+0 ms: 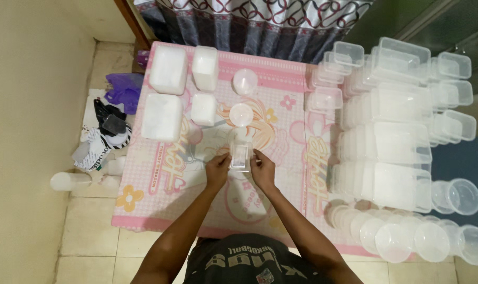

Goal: The person repeatedly picks up small white plastic containers from a table, opens them, and places them into a stack. The person handles the containers one at a time, opening each before stacking.

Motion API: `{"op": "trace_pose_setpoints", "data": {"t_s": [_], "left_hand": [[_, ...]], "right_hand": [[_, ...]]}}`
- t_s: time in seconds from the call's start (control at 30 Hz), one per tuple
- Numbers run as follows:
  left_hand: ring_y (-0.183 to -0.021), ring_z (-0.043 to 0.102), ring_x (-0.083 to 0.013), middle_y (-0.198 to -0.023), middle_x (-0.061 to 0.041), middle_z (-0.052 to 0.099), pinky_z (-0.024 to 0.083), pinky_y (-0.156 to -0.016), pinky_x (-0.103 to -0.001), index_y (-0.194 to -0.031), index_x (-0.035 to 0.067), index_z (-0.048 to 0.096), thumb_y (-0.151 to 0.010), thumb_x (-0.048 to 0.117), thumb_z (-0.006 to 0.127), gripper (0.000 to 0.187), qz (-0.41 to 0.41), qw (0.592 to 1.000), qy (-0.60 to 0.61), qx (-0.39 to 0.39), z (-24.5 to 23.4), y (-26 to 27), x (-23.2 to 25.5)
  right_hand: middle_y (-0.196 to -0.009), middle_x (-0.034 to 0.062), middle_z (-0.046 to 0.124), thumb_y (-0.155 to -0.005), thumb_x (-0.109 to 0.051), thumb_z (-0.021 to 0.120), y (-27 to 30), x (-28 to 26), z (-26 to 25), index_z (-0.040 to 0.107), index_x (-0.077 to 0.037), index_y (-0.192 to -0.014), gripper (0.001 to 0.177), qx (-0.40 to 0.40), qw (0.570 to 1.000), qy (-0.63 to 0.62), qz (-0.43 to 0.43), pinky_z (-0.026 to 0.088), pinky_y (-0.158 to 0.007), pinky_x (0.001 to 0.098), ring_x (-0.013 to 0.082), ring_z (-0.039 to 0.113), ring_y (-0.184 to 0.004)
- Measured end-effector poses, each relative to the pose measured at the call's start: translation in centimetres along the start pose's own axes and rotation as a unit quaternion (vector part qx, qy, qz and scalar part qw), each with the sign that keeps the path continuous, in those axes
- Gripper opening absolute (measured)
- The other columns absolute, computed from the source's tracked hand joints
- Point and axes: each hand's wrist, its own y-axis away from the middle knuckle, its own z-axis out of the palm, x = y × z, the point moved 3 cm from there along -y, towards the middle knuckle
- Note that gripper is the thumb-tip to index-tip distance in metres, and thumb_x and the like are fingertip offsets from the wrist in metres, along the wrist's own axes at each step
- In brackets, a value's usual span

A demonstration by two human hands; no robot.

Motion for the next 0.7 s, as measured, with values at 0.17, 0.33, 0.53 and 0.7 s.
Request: {"op": "trace_pose_setpoints", "data": {"t_s": [0.17, 0.33, 0.53, 0.7], "left_hand": [[-0.075, 0.067, -0.0167, -0.087, -0.011, 0.074, 0.053, -0.071, -0.032, -0.112, 0.001, 0.077, -0.095, 0.018, 0.072, 0.024, 0.164, 0.977, -0.108, 0.083, -2.1, -3.4, 7.1], [-0.077, 0.069, -0.0251, -0.089, -0.016, 0.072, 0.054, -0.070, -0.035, -0.114, 0.000, 0.075, -0.098, 0.015, 0.067, 0.023, 0.240, 0.958, -0.124, 0.101, -3.9, -8.3, 13.1], [-0.075, 0.067, -0.0293, -0.085, -0.018, 0.069, 0.053, -0.069, -0.038, -0.114, -0.004, 0.075, -0.098, 0.009, 0.065, 0.022, 0.319, 0.930, -0.148, 0.110, -5.3, -16.3, 18.0], [-0.073, 0.066, -0.0292, -0.085, -0.019, 0.067, 0.053, -0.068, -0.038, -0.116, -0.006, 0.073, -0.097, 0.005, 0.064, 0.024, 0.338, 0.926, -0.133, 0.101, -5.7, -22.9, 20.4]], "right_hand": [[-0.093, 0.0156, 0.077, -0.092, -0.011, 0.066, -3.9, -5.4, 1.9, 0.069, -0.001, -0.127, 0.037, 0.009, 0.999, -0.002, -0.039, 0.056, -0.064, 0.0314, 0.0177, 0.069, -0.066], [-0.086, 0.0165, 0.076, -0.092, -0.011, 0.067, -9.1, -10.9, 4.4, 0.069, -0.001, -0.127, 0.036, 0.033, 0.993, 0.034, -0.113, 0.056, -0.060, 0.0338, 0.0206, 0.071, -0.061], [-0.084, 0.0188, 0.076, -0.090, -0.010, 0.067, -16.7, -15.7, 7.4, 0.070, 0.001, -0.124, 0.035, 0.064, 0.980, 0.039, -0.187, 0.059, -0.064, 0.0364, 0.0244, 0.074, -0.064], [-0.086, 0.0192, 0.076, -0.089, -0.008, 0.066, -22.5, -18.5, 9.3, 0.071, 0.002, -0.124, 0.036, 0.072, 0.976, 0.040, -0.201, 0.060, -0.068, 0.0376, 0.0263, 0.075, -0.068]]}}
